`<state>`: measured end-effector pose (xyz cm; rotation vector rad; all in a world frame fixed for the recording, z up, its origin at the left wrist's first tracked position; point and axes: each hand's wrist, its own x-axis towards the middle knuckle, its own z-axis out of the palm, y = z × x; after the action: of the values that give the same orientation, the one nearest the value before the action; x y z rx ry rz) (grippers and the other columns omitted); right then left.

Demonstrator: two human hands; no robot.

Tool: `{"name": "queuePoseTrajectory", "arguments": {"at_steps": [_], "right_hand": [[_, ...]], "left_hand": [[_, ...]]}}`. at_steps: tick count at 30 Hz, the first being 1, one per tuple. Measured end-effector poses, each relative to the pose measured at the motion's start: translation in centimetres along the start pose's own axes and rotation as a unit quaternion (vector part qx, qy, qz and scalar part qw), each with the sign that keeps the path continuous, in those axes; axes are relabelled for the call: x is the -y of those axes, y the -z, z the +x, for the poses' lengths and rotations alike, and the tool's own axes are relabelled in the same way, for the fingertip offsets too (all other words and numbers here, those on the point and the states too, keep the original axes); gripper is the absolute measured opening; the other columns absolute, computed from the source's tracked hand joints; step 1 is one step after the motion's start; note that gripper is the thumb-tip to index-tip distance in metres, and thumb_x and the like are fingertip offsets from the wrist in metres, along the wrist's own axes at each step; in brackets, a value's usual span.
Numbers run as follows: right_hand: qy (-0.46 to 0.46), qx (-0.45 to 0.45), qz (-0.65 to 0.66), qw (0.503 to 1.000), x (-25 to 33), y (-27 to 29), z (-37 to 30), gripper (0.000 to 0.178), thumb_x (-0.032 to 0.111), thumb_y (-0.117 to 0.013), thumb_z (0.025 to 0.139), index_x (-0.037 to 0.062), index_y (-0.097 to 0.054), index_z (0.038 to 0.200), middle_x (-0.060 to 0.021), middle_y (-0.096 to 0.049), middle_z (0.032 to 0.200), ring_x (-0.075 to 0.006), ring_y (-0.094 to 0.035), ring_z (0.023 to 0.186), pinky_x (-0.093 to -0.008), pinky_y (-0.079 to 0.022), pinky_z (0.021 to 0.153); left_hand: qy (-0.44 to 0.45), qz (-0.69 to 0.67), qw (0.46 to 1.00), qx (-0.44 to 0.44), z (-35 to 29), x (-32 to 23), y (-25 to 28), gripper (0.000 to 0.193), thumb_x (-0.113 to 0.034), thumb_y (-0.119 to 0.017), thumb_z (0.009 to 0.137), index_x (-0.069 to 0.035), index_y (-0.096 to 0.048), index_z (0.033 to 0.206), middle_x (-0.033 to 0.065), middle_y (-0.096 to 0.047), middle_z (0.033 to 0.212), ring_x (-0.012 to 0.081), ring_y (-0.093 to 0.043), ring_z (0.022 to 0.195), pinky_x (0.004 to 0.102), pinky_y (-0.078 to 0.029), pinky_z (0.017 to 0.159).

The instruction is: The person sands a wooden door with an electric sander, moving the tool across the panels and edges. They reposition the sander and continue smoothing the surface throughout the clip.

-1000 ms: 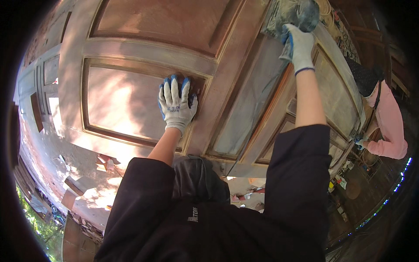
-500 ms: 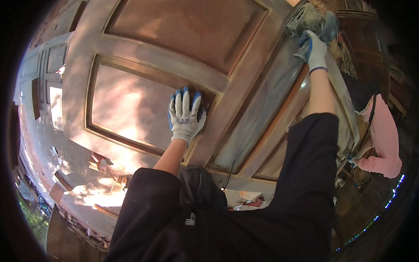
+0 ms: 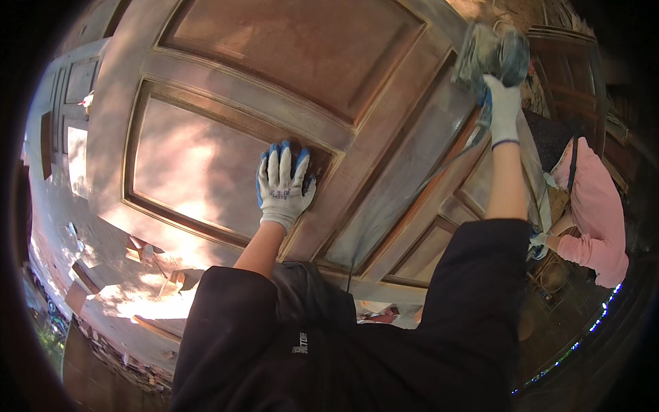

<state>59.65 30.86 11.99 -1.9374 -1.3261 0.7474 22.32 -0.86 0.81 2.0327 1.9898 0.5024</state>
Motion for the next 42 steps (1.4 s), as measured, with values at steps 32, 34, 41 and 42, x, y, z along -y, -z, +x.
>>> {"name": "queuePoseTrajectory", "arguments": {"at_steps": [32, 34, 41, 42], "right_hand": [[-0.118, 0.075, 0.050, 0.989, 1.2, -2.5, 1.2, 0.022, 0.021, -0.076, 0.081, 0.0000, -0.071, 0.088, -0.0070, -0.066, 0.071, -0.0177, -0.063, 0.054, -0.0324, -0.050, 0.049], [-0.148, 0.039, 0.075, 0.985, 0.5, -1.3, 2.3, 0.026, 0.024, -0.076, 0.081, 0.0001, -0.071, 0.089, -0.0075, -0.066, 0.073, -0.0177, -0.064, 0.057, -0.0333, -0.052, 0.051], [-0.157, 0.026, 0.095, 0.983, -1.5, -0.4, -0.6, 0.014, 0.016, -0.070, 0.087, 0.0028, -0.071, 0.088, -0.0057, -0.064, 0.069, -0.0187, -0.059, 0.055, -0.0326, -0.050, 0.052], [-0.148, 0.027, 0.084, 0.985, -1.7, -0.2, -0.9, 0.013, 0.016, -0.070, 0.087, 0.0026, -0.071, 0.088, -0.0058, -0.065, 0.070, -0.0187, -0.059, 0.055, -0.0325, -0.050, 0.052]], "left_hand": [[0.001, 0.027, 0.999, -0.023, 0.2, 0.2, 0.2, 0.062, -0.040, -0.067, 0.080, -0.023, -0.055, 0.138, 0.0163, -0.041, 0.150, 0.0390, -0.034, 0.140, 0.0559, -0.024, 0.116], [-0.002, 0.021, 1.000, -0.012, 0.2, -0.2, 0.3, 0.061, -0.040, -0.067, 0.080, -0.023, -0.055, 0.137, 0.0154, -0.042, 0.149, 0.0379, -0.035, 0.140, 0.0548, -0.026, 0.116], [0.007, 0.012, 1.000, -0.011, -0.1, 0.2, 0.5, 0.059, -0.040, -0.068, 0.080, -0.024, -0.056, 0.136, 0.0150, -0.042, 0.149, 0.0375, -0.035, 0.140, 0.0541, -0.026, 0.117], [0.007, 0.012, 1.000, -0.014, -0.1, 0.3, 0.5, 0.060, -0.039, -0.069, 0.079, -0.024, -0.056, 0.136, 0.0151, -0.042, 0.149, 0.0379, -0.035, 0.140, 0.0544, -0.025, 0.117]]}}
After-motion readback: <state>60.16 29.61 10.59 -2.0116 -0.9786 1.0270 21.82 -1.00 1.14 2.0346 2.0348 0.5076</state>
